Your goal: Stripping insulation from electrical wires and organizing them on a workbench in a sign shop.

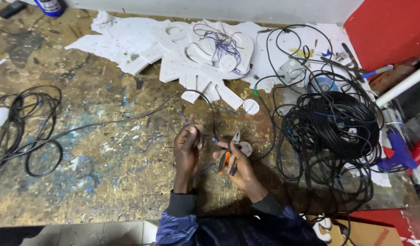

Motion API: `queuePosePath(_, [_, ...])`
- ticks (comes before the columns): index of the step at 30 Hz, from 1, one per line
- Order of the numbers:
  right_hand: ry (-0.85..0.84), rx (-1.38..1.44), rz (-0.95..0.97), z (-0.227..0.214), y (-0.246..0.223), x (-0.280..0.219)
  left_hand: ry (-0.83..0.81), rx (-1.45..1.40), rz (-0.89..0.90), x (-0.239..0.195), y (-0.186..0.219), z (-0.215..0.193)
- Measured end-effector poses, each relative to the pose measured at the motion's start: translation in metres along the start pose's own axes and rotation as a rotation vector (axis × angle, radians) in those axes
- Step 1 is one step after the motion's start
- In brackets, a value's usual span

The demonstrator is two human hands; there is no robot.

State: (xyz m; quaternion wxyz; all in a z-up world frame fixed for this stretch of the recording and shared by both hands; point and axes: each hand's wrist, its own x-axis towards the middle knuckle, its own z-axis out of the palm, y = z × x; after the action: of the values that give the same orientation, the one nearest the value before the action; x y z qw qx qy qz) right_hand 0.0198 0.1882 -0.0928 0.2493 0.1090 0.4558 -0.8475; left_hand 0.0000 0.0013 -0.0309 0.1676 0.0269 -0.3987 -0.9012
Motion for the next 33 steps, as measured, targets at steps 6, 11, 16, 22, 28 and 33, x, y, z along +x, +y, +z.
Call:
queuePosePath(6, [-0.113, -0.443, -0.141, 0.008, -0.055, -0.022, -0.285, 0.418, -0.107, 0.008, 0.026, -0.003])
queuePosePath(11, [-0.194, -0.548, -0.259, 0.009, -0.067, -0.003, -0.457, 0.514, -0.109, 0.032, 0.021, -0.015])
queuePosePath(16, [-0.184, -0.593, -0.187, 0.020, -0.090, 0.002, -0.563, 0.512, -0.111, 0.042, 0.029, -0.010])
queuePosePath(22, [-0.226, -0.677, -0.163, 0.015, -0.099, 0.016, -0.549, 0.490, -0.188, 0.056, 0.023, -0.012])
queuePosePath(28, [-0.236, -0.715, -0.134, -0.014, -0.082, 0.027, -0.547, 0.490, -0.218, 0.055, 0.013, -0.025])
queuePosePath(33, [-0.219, -0.685, -0.139, -0.019, -0.071, 0.031, -0.517, 0.548, -0.167, 0.063, 0.018, -0.034])
